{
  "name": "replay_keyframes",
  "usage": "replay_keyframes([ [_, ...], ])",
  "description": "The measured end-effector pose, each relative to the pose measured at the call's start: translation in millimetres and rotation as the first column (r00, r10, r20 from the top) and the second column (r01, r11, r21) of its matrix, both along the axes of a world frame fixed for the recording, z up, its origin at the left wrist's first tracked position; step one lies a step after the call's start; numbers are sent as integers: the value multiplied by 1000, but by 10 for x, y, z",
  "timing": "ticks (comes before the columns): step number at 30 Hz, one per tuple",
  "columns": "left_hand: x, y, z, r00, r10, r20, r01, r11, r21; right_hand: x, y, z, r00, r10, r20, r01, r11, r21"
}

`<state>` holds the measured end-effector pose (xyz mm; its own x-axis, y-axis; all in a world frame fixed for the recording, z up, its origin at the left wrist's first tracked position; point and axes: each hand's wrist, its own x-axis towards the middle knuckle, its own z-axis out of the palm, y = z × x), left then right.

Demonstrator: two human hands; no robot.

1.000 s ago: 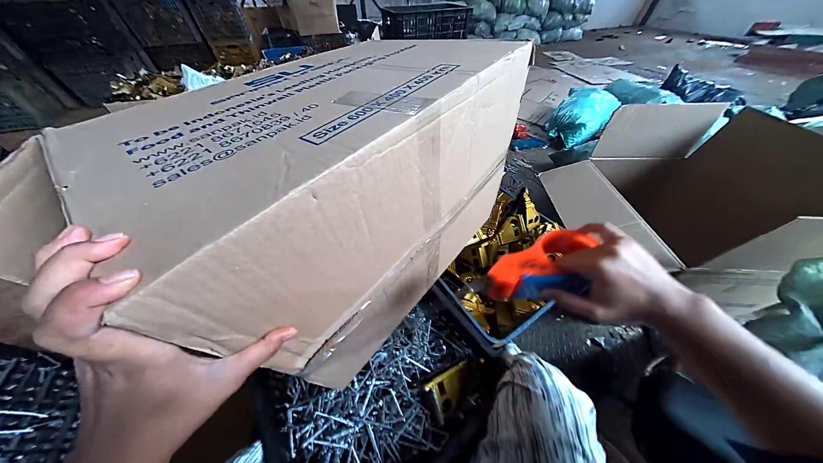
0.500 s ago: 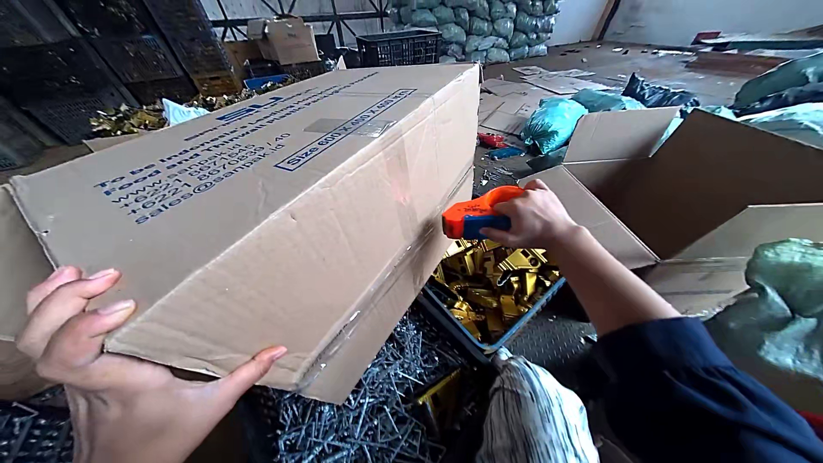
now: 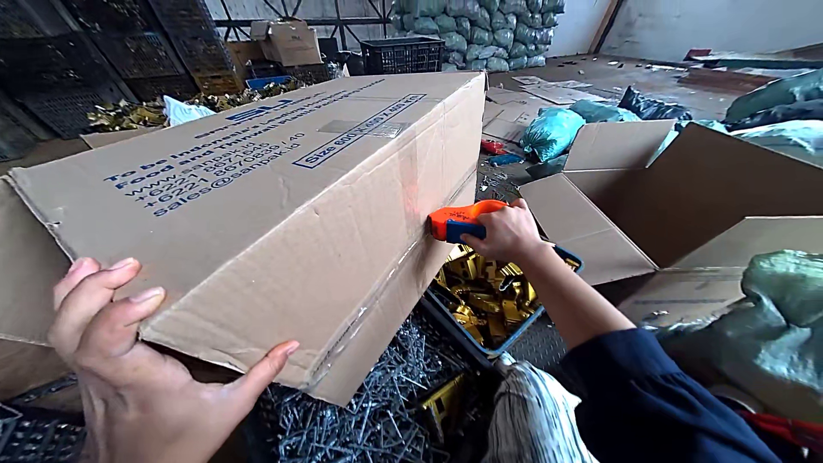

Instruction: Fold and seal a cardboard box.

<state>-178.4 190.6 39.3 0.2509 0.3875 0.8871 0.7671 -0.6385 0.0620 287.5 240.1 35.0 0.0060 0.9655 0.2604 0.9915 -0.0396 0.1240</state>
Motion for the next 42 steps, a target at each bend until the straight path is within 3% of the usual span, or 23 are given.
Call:
replay_keyframes([
  [3,342,-232,-154,994,103,-45,-97,989,114,-115,-67,-51,993,-104,-61,105,994,5],
  [6,972,-392,-446,934,121,-336,-60,981,186,-163,-92,-98,977,-164,-134,168,986,19],
  [9,1193,-153,-713,716,169,-677,-166,984,69,-181,-84,-101,979,-155,-135,161,986,36],
  [11,1122,46,-744,596,121,-793,-304,949,-83,-205,-78,-89,982,-140,-127,145,989,30],
  [16,915,314,-767,473,160,-866,-330,944,-6,-270,-34,-83,984,-108,-145,109,994,0],
  [20,1280,595,-701,425,94,-900,-334,941,-60,-255,32,-90,984,-103,-146,106,994,9],
  [25,1955,943,-720,486,41,-873,-323,937,-136,-275,53,-122,981,-98,-168,103,994,21],
  [31,2400,1244,-668,401,54,-914,-356,929,-101,-415,33,-163,961,-124,-245,136,990,32],
  [33,2394,1291,-586,413,42,-910,-294,952,-89,-491,32,-189,945,-131,-300,150,988,40],
  [34,2371,1293,-498,454,22,-891,-228,969,-92,-522,32,-199,938,-135,-320,159,986,51],
  [36,2306,1280,-240,650,14,-760,6,1000,23,-566,19,-196,924,-149,-351,178,983,52],
  [37,2287,1240,-25,726,49,-686,31,994,103,-583,6,-200,920,-151,-363,185,981,60],
  [39,2241,1111,550,810,153,-567,-78,985,154,-616,-16,-217,919,-161,-359,203,976,80],
  [42,2092,1069,1192,833,293,-470,-346,938,-28,-679,-42,-264,912,-189,-364,240,966,98],
])
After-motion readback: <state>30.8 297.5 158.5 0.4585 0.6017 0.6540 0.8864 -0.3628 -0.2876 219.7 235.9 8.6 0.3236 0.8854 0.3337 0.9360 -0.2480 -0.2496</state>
